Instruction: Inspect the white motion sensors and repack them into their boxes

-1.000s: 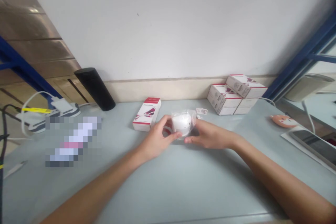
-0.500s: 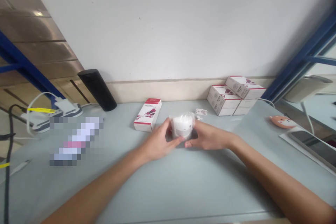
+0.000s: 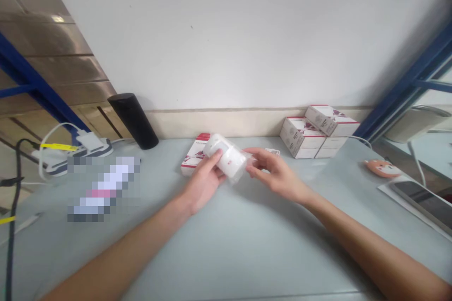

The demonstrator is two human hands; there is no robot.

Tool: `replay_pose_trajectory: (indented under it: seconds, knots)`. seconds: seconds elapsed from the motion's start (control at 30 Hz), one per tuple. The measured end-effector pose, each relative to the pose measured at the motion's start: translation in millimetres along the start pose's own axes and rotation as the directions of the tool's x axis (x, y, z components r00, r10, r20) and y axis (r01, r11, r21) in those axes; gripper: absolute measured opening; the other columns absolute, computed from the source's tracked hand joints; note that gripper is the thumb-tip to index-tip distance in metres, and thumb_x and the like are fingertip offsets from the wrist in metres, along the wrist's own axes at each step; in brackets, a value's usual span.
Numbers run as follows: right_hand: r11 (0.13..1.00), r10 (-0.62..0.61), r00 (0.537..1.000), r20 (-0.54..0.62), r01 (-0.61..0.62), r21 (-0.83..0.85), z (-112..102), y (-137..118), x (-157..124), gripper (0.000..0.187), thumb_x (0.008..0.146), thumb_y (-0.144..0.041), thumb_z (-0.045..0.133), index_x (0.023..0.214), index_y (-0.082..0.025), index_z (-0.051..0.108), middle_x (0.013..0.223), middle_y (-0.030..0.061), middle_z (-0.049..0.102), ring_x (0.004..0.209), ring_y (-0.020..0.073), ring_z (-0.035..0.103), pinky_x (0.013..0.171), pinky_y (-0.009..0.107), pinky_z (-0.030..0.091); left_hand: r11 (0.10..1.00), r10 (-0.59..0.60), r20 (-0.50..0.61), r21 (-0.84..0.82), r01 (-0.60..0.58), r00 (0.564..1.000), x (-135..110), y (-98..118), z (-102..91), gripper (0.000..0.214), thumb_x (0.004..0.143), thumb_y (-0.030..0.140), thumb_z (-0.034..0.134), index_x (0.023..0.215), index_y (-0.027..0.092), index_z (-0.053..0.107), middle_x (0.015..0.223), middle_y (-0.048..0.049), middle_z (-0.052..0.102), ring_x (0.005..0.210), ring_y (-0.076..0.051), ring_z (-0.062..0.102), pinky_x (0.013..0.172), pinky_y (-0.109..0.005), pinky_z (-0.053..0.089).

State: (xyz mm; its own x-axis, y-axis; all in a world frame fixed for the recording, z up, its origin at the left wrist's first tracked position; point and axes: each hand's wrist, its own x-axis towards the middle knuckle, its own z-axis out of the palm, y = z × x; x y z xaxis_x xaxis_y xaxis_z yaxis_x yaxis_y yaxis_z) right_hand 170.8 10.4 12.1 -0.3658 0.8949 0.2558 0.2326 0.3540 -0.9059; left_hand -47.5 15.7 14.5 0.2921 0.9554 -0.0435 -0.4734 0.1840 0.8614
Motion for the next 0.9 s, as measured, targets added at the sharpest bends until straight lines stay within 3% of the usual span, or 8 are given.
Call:
replay_pose_trajectory:
  seconds: [0.2,0.37,0.5,0.57,0.67,0.77,0.83,0.9]
  knots:
    - [0.993,0.008,0.975,-0.223,0.018,0.113,5.1,-0.7,1.8,0.031,0.096,-0.041,0.064,0.121,-0.021,0.063,0.083,-0.0012,0.059,0.075,0.0146,0.058,0.076,0.032,0.051,0.979,-0.057,-0.038,-0.196,0.048,0.998,-0.3,5.8,1.6,0.022,0.096,0.033,0.073,0.117,0.027,0.072,0.139,-0.0026,0.069,0.125,-0.022,0.065,0.107,-0.038,0.054]
    - [0.993,0.058,0.909,-0.414,-0.009,0.120,5.5,-7.2,-1.1,0.028,0.099,-0.046,0.060,0.114,-0.023,0.063,0.088,0.0000,0.061,0.076,0.0150,0.061,0.072,0.031,0.053,0.973,-0.042,-0.105,-0.232,0.017,0.994,2.4,9.4,1.1,0.026,0.095,0.031,0.073,0.120,0.025,0.070,0.141,-0.0054,0.067,0.128,-0.023,0.064,0.106,-0.037,0.055]
    - [0.963,0.150,0.964,-0.221,-0.092,0.252,17.0,-6.6,-4.8,0.061,0.095,-0.059,0.065,0.146,-0.029,0.048,0.124,0.0073,0.061,0.088,0.0172,0.069,0.082,0.038,0.060,0.990,-0.002,-0.030,-0.142,-0.003,1.000,0.1,0.4,2.2,0.038,0.095,0.031,0.074,0.132,0.027,0.065,0.141,-0.0062,0.067,0.131,-0.024,0.063,0.108,-0.038,0.053]
    - [0.927,0.232,0.964,-0.130,-0.179,0.330,23.4,-3.1,-5.8,0.071,0.093,-0.061,0.068,0.153,-0.032,0.042,0.124,0.0077,0.063,0.087,0.0181,0.071,0.080,0.038,0.062,0.997,-0.003,0.023,-0.071,0.005,1.000,-3.8,-5.9,5.0,0.040,0.096,0.033,0.073,0.134,0.027,0.063,0.142,-0.0070,0.066,0.131,-0.026,0.062,0.108,-0.040,0.052]
    - [0.859,0.280,0.959,-0.038,-0.233,0.456,26.9,3.7,-4.7,0.063,0.094,-0.059,0.068,0.147,-0.028,0.053,0.113,0.0078,0.070,0.087,0.0196,0.072,0.078,0.035,0.063,0.995,0.021,0.023,0.096,-0.023,1.000,-10.9,-9.5,13.1,0.041,0.096,0.041,0.072,0.132,0.026,0.061,0.136,-0.0078,0.068,0.127,-0.027,0.064,0.106,-0.041,0.052]
    - [0.743,0.252,0.963,0.096,-0.256,0.618,23.5,11.4,-1.2,0.045,0.097,-0.053,0.067,0.129,-0.020,0.067,0.112,0.0094,0.074,0.083,0.0172,0.073,0.075,0.028,0.063,0.913,0.101,-0.097,0.405,-0.053,0.990,-20.4,-2.7,23.8,0.040,0.096,0.051,0.070,0.127,0.027,0.062,0.127,-0.0070,0.070,0.111,-0.025,0.068,0.101,-0.040,0.052]
    - [0.652,0.261,0.958,0.116,-0.264,0.711,19.5,17.3,1.8,0.037,0.099,-0.048,0.067,0.121,-0.019,0.070,0.115,0.0088,0.074,0.083,0.0153,0.075,0.073,0.023,0.062,0.796,0.234,-0.208,0.602,-0.064,0.950,-32.7,4.6,29.4,0.035,0.097,0.053,0.066,0.121,0.028,0.063,0.123,-0.0061,0.069,0.102,-0.023,0.067,0.096,-0.040,0.051]
    - [0.607,0.287,0.953,0.091,-0.255,0.752,15.5,23.4,4.7,0.030,0.100,-0.044,0.067,0.119,-0.020,0.071,0.117,0.0072,0.073,0.085,0.0149,0.076,0.073,0.021,0.063,0.685,0.470,-0.262,0.711,-0.161,0.842,-54.2,10.2,31.5,0.026,0.098,0.049,0.066,0.112,0.028,0.062,0.113,-0.0037,0.067,0.095,-0.021,0.065,0.089,-0.037,0.051]
